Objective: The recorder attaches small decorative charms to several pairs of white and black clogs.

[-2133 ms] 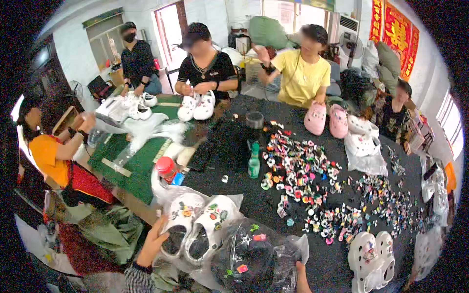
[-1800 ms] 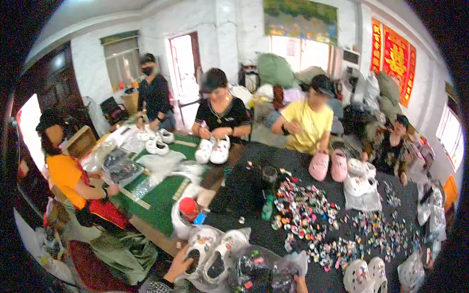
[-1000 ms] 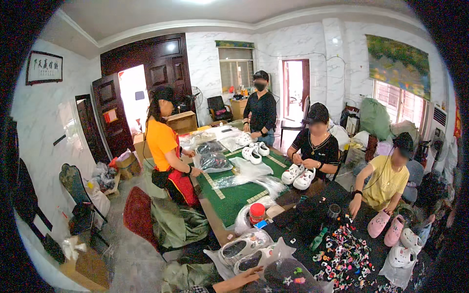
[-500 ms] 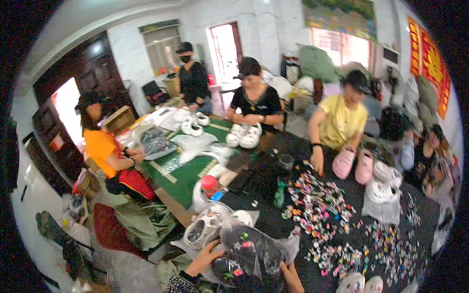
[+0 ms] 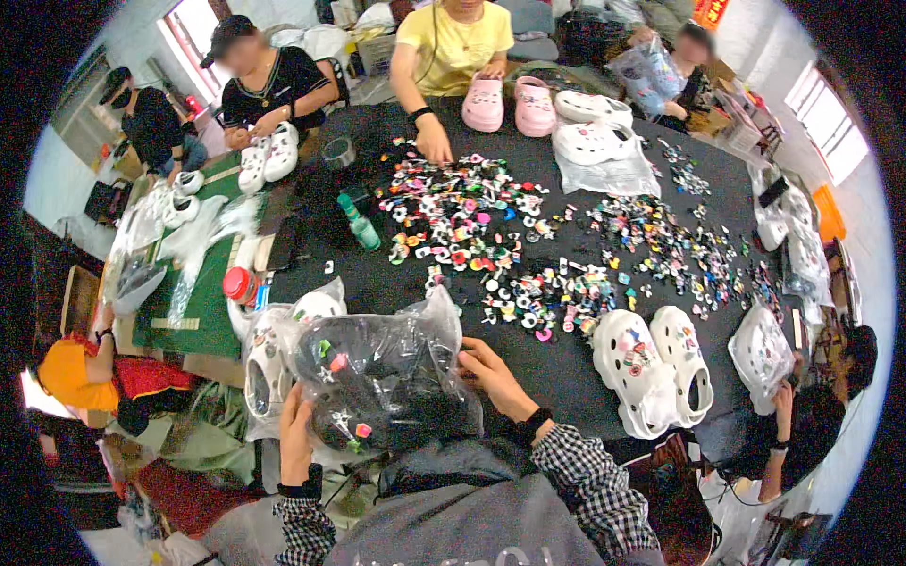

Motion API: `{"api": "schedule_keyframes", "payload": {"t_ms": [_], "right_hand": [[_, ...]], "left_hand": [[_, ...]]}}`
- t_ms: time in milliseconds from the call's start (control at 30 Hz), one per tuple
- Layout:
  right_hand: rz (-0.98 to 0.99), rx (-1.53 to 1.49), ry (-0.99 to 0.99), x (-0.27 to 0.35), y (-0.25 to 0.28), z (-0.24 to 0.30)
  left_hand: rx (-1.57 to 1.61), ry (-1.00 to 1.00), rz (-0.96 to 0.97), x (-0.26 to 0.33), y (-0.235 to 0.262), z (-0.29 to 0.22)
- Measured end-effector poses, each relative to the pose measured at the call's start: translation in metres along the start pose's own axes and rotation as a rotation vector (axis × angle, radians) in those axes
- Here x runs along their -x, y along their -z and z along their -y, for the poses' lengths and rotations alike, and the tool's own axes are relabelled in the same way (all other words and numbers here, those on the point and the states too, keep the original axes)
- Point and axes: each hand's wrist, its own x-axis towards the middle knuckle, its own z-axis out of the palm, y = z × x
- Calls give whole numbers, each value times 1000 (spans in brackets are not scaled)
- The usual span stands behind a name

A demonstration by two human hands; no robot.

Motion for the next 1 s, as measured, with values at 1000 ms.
{"api": "schedule_keyframes", "payload": {"t_ms": [1000], "right_hand": [[-114, 167, 99, 48, 48, -18]], "left_hand": [[-285, -737, 580, -109, -174, -117]]}}
